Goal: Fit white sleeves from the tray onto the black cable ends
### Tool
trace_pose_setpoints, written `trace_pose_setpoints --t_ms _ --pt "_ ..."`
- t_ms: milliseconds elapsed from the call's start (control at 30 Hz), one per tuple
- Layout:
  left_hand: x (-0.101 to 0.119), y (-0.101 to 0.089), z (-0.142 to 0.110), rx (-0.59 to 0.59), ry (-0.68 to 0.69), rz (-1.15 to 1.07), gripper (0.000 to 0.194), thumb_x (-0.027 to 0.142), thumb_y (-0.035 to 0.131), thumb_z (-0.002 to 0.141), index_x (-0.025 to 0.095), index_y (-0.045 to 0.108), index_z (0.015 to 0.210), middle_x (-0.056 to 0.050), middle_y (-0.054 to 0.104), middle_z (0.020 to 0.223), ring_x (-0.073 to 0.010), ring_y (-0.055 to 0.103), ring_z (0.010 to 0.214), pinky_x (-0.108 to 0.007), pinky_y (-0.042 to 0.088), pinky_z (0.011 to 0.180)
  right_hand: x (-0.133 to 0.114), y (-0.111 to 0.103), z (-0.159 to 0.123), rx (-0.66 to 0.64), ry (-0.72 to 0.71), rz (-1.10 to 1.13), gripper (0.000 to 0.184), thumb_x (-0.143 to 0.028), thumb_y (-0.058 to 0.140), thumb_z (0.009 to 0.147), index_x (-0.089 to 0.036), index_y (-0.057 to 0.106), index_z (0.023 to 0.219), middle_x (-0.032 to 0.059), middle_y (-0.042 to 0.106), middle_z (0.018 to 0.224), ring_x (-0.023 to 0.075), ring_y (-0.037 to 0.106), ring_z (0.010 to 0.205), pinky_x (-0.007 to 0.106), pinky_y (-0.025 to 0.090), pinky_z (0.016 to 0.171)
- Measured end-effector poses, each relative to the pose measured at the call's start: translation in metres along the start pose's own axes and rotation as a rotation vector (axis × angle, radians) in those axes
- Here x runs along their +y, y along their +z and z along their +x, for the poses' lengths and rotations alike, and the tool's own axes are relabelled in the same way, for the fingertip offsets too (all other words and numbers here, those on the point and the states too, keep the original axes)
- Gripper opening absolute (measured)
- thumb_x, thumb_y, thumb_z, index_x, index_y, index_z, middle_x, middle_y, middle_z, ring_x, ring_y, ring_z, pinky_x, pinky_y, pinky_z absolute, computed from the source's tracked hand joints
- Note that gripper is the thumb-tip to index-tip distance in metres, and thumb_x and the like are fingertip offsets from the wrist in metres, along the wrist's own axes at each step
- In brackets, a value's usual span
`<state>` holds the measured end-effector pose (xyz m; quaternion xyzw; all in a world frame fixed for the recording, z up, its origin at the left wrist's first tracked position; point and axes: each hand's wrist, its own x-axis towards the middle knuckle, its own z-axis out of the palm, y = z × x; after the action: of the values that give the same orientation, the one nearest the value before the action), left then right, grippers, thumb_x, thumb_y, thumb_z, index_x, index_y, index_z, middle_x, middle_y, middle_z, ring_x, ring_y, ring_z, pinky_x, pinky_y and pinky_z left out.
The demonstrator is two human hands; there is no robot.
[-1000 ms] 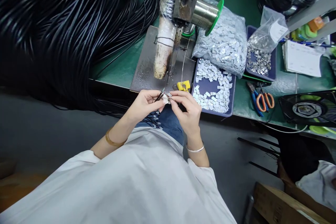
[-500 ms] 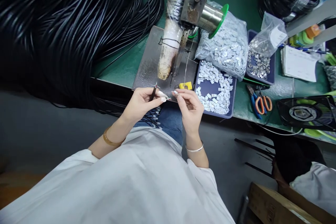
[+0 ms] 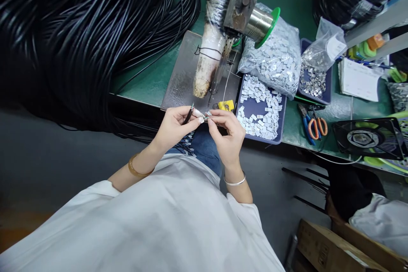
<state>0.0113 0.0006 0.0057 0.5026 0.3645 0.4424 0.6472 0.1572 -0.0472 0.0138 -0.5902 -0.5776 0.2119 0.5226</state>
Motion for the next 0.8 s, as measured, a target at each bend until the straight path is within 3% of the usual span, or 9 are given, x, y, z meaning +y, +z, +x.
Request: trace_pose_setpoints --t_ms 133,267,467,633,800 --pt "-0.003 0.001 -0.002 -0.016 -0.008 0.017 0.013 0.02 0.068 0.079 0.014 0.061 0.07 0.005 0.05 0.06 -0.005 0.042 0.054 -0.018 0.034 0.052 0.004 0.001 -0.005 0.015 -0.268 -0.212 0.017 -0.013 0.067 0.084 -0.027 0.07 0.093 0.0037 0.073 0.106 0.0193 0.072 0.098 0.039 0.063 0.088" --pt "-0.004 0.0 0.0 -0.039 -0.029 -0.049 0.018 0.027 0.072 0.08 0.015 0.059 0.074 0.006 0.049 0.058 -0.0051 0.043 0.051 -0.018 0.035 0.05 0.011 -0.001 -0.008 -0.044 -0.482 -0.344 0.031 -0.005 0.069 0.081 -0.027 0.07 0.104 0.0066 0.07 0.121 0.0196 0.071 0.107 0.034 0.063 0.09" --pt "-0.003 -0.002 0.003 -0.079 -0.098 -0.177 0.032 0.04 0.074 0.08 0.014 0.06 0.069 0.004 0.046 0.057 -0.0049 0.038 0.05 -0.02 0.029 0.048 0.008 -0.007 -0.005 0.229 -0.34 -0.202 0.02 -0.008 0.062 0.088 -0.023 0.069 0.099 0.0029 0.076 0.1 0.0177 0.073 0.094 0.036 0.062 0.083" --pt "-0.003 0.0 0.005 -0.066 -0.087 -0.232 0.027 0.037 0.078 0.076 0.013 0.066 0.07 0.004 0.05 0.06 -0.0044 0.038 0.052 -0.019 0.031 0.049 0.006 0.001 -0.012 0.201 -0.397 -0.175 0.02 -0.008 0.069 0.083 -0.024 0.069 0.096 0.0012 0.077 0.097 0.016 0.074 0.088 0.032 0.062 0.078" --pt "-0.004 0.001 0.007 -0.038 -0.06 -0.142 0.015 0.027 0.078 0.072 0.013 0.074 0.072 -0.001 0.068 0.071 -0.0098 0.057 0.066 -0.023 0.048 0.068 0.005 0.002 -0.009 0.187 -0.235 -0.103 0.014 -0.011 0.069 0.085 -0.023 0.071 0.092 0.0011 0.076 0.094 0.0168 0.074 0.088 0.035 0.063 0.078"
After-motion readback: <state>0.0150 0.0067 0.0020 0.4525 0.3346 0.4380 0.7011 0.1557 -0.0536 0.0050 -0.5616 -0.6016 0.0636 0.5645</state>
